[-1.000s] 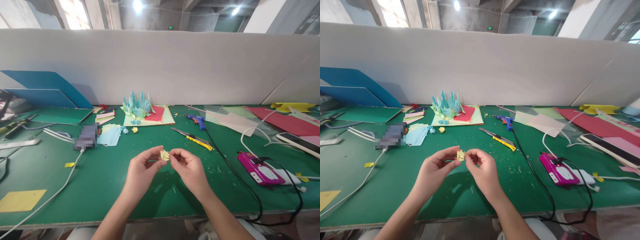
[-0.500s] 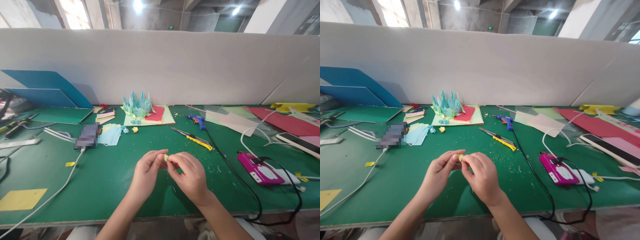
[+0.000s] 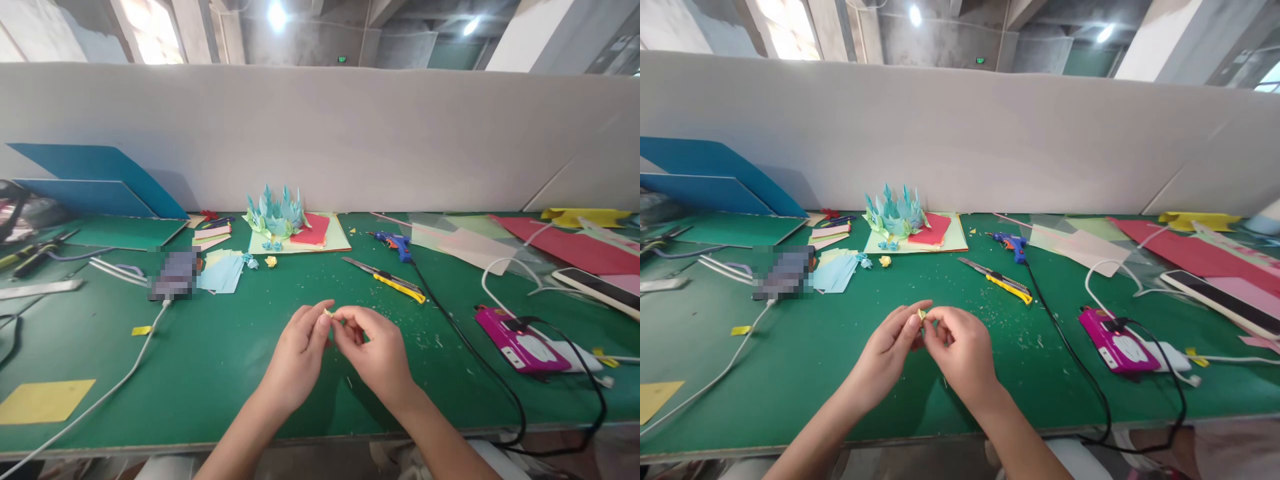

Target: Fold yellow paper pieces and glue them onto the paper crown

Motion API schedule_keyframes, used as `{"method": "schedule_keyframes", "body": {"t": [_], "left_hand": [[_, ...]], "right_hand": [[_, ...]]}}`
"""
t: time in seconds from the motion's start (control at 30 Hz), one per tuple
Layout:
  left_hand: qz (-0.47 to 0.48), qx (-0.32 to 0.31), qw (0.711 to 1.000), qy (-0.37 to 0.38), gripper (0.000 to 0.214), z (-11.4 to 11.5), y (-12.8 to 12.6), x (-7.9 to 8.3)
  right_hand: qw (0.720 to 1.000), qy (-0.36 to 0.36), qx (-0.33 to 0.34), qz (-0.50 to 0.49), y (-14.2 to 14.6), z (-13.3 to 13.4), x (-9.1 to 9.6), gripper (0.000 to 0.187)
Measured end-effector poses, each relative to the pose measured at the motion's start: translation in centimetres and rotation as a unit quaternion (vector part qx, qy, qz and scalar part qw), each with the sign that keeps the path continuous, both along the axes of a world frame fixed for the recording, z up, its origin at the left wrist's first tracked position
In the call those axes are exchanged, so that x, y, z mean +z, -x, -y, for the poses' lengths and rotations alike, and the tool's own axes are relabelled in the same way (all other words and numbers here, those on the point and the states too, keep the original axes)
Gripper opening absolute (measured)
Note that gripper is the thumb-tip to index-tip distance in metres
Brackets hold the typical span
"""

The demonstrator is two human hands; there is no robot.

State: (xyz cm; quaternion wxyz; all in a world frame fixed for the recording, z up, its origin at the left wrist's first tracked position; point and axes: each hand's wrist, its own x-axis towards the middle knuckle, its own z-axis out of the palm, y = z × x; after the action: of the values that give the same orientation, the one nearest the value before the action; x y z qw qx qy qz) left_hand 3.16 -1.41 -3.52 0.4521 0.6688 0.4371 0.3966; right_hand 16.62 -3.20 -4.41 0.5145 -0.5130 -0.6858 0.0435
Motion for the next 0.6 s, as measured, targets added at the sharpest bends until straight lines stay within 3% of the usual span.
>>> {"method": "schedule_keyframes", "body": {"t": [0.1,0.2,0.3,0.47,0.6], "left_hand": [[0.013,-0.004,1.000,-0.013,0.039,0.0,-0.1,-0.1],[0.021,-0.005,1.000,-0.014,0.034,-0.1,0.0,0.1],[0.031,-0.003,0.999,0.021,0.031,-0.2,0.1,0.7],[0.117,-0.030,0.977,0.177,0.039,-0.2,0.3,1.6],[0.135,-0.002,0.979,0.154,0.041,0.0,0.1,1.6]], "right_hand": [[0.973,0.149,0.037,-0.171,-0.1,-0.2,0.3,0.015],[0.941,0.214,0.065,-0.254,-0.2,-0.2,0.7,0.022],[0.948,0.193,0.056,-0.245,0.0,0.0,0.9,0.020],[0.990,0.063,0.013,-0.126,0.1,0.4,0.7,0.016],[0.996,0.014,0.006,-0.088,0.1,0.4,0.5,0.014]]}}
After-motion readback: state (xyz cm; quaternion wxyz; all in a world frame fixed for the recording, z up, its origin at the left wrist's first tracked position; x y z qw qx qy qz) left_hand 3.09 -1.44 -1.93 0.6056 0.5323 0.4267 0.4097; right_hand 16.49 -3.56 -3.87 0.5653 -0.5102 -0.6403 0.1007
